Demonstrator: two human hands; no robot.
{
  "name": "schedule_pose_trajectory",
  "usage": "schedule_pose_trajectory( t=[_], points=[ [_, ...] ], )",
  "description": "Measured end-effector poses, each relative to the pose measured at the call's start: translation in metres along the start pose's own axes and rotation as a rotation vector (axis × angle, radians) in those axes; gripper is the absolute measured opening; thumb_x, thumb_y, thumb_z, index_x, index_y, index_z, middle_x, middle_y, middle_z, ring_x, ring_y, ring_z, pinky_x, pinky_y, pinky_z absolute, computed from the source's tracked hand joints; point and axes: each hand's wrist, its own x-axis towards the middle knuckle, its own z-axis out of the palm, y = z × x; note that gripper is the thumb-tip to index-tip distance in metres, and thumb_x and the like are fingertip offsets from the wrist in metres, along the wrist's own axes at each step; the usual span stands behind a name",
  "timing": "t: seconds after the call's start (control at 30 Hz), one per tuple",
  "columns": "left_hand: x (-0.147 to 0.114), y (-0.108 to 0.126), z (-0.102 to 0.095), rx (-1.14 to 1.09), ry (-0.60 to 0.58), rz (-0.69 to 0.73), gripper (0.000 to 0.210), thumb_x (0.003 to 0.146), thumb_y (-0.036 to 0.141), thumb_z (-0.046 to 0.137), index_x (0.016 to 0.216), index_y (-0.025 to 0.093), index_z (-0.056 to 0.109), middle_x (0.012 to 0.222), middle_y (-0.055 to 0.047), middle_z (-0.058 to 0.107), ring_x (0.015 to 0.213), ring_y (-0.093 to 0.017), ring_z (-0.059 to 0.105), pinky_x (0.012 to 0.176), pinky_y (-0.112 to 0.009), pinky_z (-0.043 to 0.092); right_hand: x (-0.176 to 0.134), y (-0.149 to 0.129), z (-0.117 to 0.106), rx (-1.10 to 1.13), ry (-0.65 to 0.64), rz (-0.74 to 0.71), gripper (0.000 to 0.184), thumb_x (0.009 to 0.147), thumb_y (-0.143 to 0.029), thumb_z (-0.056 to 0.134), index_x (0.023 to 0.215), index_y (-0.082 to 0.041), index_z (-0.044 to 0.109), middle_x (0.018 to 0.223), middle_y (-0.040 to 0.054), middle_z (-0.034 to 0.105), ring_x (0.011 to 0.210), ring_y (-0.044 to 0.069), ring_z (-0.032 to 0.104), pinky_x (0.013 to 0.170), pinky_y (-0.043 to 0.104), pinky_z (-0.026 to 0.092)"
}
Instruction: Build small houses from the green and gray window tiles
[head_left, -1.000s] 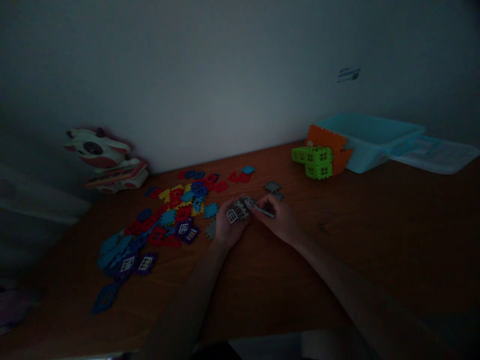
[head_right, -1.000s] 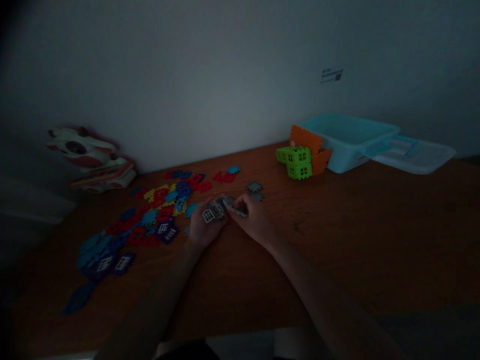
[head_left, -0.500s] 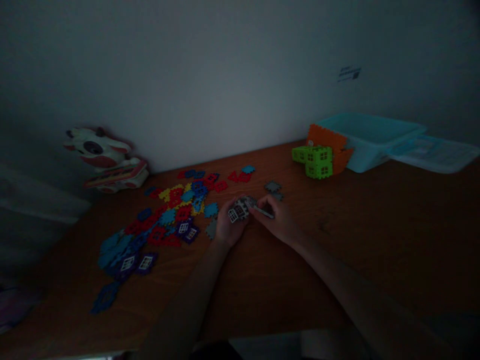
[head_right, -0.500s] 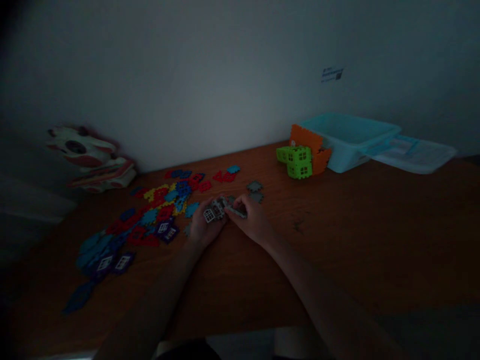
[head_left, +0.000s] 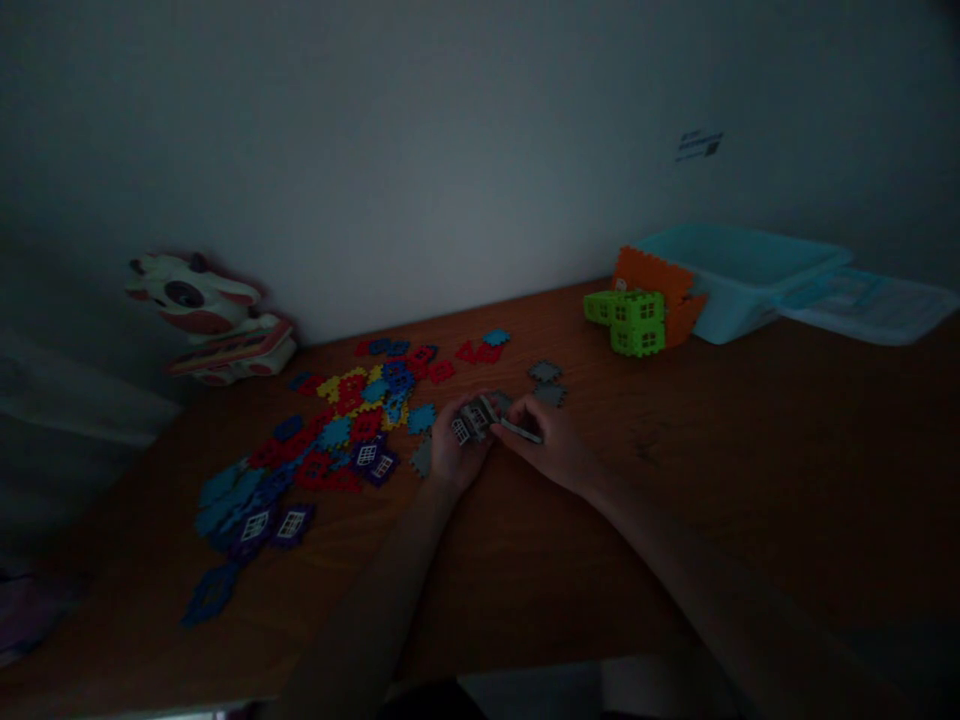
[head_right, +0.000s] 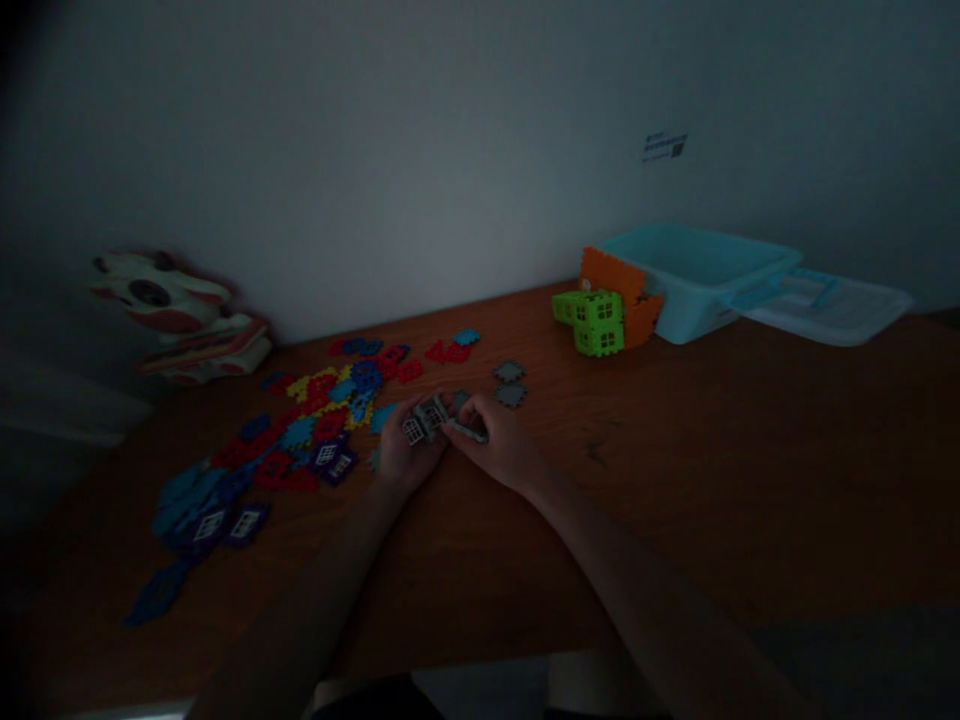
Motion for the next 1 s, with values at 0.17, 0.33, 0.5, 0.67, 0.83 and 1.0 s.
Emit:
schedule_pose_trajectory(
  t=[0.17,0.33,0.5,0.67,0.83,1.0],
  points=[
    [0.0023,-0.0002,-0.0037,-0.014,-0.012,-0.013,0.018,0.080,0.023,0.059,0.088,0.014,0.072,0.080,-0.007,0.073,0.070,-0.017,0.070,0.063,-0.025,0.056,-0.0008,-0.0009,0.0007,-0.007,-0.006,-0.016,0.022,0.088,-0.042,0.066,0.083,-0.025,0.053,0.079,-0.0005,0.061,0.068,0.017,0.056,0.059,0.029,0.042],
    [0.0020,0.0017,-0.0046,-0.058,-0.021,-0.069,0.027,0.077,0.022,0.056,0.096,0.013,0.072,0.080,-0.009,0.073,0.070,-0.019,0.069,0.060,-0.027,0.057,-0.0002,0.0002,0.0003,0.005,-0.004,-0.011,0.023,0.089,-0.043,0.066,0.083,-0.025,0.052,0.078,-0.0009,0.060,0.068,0.016,0.055,0.059,0.029,0.042],
    [0.0003,0.0023,-0.0041,-0.082,-0.029,-0.067,0.037,0.075,0.023,0.052,0.106,0.013,0.070,0.082,-0.011,0.071,0.066,-0.019,0.067,0.042,-0.021,0.047,0.0002,-0.0009,-0.0005,-0.024,0.010,-0.018,0.023,0.090,-0.044,0.064,0.083,-0.025,0.053,0.077,-0.0006,0.060,0.068,0.016,0.055,0.059,0.029,0.041],
    [0.0010,0.0009,-0.0050,-0.064,-0.058,-0.052,0.040,0.072,0.024,0.055,0.108,0.015,0.070,0.078,-0.010,0.070,0.060,-0.017,0.063,0.035,-0.017,0.034,-0.0001,-0.0023,-0.0002,-0.003,0.022,-0.009,0.024,0.090,-0.045,0.064,0.081,-0.025,0.053,0.076,-0.0006,0.061,0.066,0.016,0.056,0.058,0.029,0.041],
    [0.0020,0.0002,-0.0046,-0.104,-0.066,-0.085,0.039,0.071,0.024,0.050,0.102,0.009,0.071,0.076,-0.013,0.069,0.056,-0.016,0.059,0.035,-0.017,0.033,0.0003,-0.0038,-0.0005,-0.002,0.040,0.011,0.020,0.088,-0.043,0.065,0.089,-0.026,0.055,0.081,0.0008,0.065,0.070,0.018,0.060,0.061,0.030,0.046],
    [0.0041,-0.0005,-0.0071,-0.119,-0.087,-0.074,0.033,0.072,0.022,0.048,0.091,0.007,0.070,0.078,-0.014,0.069,0.058,-0.016,0.058,0.036,-0.017,0.034,0.0017,-0.0036,-0.0018,-0.002,0.044,-0.011,0.022,0.092,-0.042,0.061,0.109,-0.027,0.061,0.101,0.0050,0.072,0.087,0.022,0.068,0.076,0.036,0.051]
  ],
)
